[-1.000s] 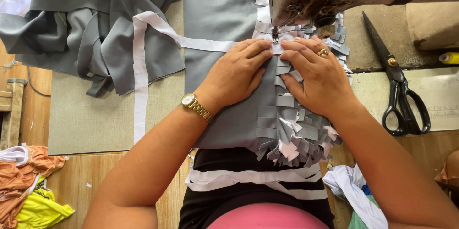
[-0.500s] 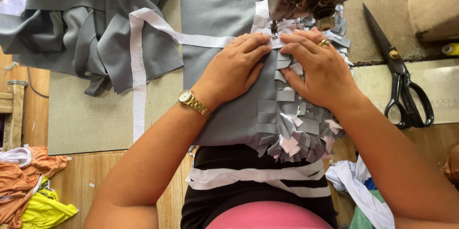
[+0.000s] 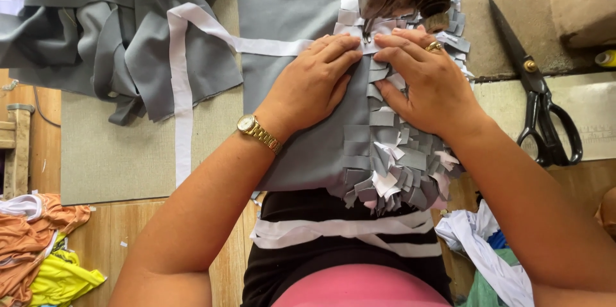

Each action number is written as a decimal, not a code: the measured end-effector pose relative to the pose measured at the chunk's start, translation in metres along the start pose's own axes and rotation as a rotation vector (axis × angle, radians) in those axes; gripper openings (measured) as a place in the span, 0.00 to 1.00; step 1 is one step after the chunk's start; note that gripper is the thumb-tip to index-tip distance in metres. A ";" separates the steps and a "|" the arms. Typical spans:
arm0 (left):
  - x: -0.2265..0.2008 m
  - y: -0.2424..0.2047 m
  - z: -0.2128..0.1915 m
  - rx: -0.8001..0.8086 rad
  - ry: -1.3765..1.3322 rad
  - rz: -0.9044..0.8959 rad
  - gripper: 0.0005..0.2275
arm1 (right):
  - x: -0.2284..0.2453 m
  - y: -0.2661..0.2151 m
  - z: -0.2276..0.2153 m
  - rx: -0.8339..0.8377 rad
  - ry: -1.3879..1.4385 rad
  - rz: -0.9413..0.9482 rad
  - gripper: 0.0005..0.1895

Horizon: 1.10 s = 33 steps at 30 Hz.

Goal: Sewing multiple small white fabric strips onto a grey fabric base using an industrial sewing machine to create a textured pattern.

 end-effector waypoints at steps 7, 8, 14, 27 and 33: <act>0.007 0.001 0.004 0.017 0.016 -0.022 0.15 | -0.003 0.006 -0.002 0.008 0.047 -0.014 0.16; 0.008 0.001 0.005 0.026 0.020 -0.034 0.16 | -0.004 0.007 -0.002 0.020 0.055 -0.010 0.16; 0.012 0.001 0.011 0.041 0.030 -0.055 0.17 | -0.008 0.003 -0.002 0.063 0.064 0.034 0.18; 0.082 0.000 -0.009 -0.125 0.218 -0.377 0.13 | -0.090 -0.258 -0.066 0.179 -0.430 0.902 0.29; 0.066 -0.005 -0.021 -0.191 0.069 -0.251 0.09 | -0.079 -0.230 -0.072 0.039 0.189 1.114 0.25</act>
Point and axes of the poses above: each hand's wrist, its own y-axis towards the middle knuckle, its own z-axis out of the palm, x = y × z, the point moved 8 cm from there along y, towards the middle knuckle, and after that the axes turned 7 degrees about x, right-handed, at the moved point
